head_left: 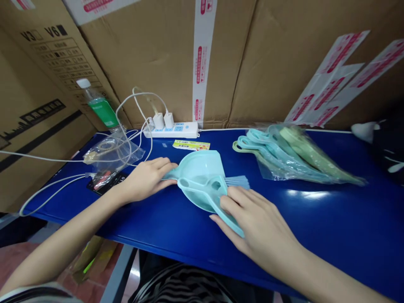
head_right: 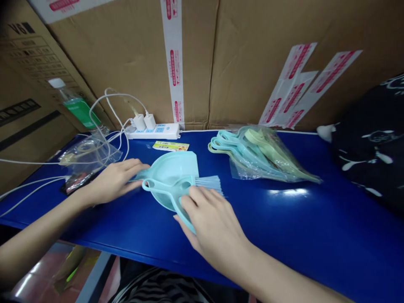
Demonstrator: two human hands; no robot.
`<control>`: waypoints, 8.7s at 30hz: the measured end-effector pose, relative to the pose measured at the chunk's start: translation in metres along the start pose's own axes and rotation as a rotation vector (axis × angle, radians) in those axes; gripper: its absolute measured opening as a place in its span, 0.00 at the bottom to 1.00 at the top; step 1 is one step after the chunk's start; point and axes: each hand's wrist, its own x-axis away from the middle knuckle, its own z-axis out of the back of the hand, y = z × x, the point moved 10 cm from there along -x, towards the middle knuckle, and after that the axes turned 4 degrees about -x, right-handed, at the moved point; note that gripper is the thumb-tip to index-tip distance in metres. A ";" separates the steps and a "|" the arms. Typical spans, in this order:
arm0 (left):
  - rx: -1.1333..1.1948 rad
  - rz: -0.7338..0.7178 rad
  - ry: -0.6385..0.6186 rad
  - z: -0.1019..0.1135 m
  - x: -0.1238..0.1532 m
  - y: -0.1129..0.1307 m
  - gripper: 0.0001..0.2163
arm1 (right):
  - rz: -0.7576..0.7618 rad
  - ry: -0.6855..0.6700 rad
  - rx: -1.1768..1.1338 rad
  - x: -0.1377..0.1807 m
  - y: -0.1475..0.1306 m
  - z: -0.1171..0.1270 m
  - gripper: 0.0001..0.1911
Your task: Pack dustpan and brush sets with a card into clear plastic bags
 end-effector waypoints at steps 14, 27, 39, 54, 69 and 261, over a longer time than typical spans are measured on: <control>-0.188 0.110 -0.217 -0.028 -0.107 -0.062 0.15 | 0.010 -0.018 0.166 0.000 0.004 -0.008 0.11; -0.122 0.189 -0.308 -0.080 -0.155 -0.085 0.17 | -0.040 -0.135 0.095 0.002 0.006 -0.025 0.20; -0.138 0.182 -0.253 -0.062 -0.127 -0.053 0.18 | -0.035 -0.139 0.062 0.003 0.013 -0.030 0.27; -0.105 0.164 -0.494 -0.088 -0.037 -0.047 0.23 | -0.086 -0.293 -0.142 0.003 0.016 -0.042 0.17; -0.008 -0.075 -0.248 -0.038 -0.019 0.032 0.18 | 0.019 -0.332 -0.218 -0.001 0.020 -0.030 0.12; -0.134 -0.160 0.104 0.010 0.018 0.068 0.17 | -0.863 -0.247 -1.372 0.009 0.092 -0.067 0.35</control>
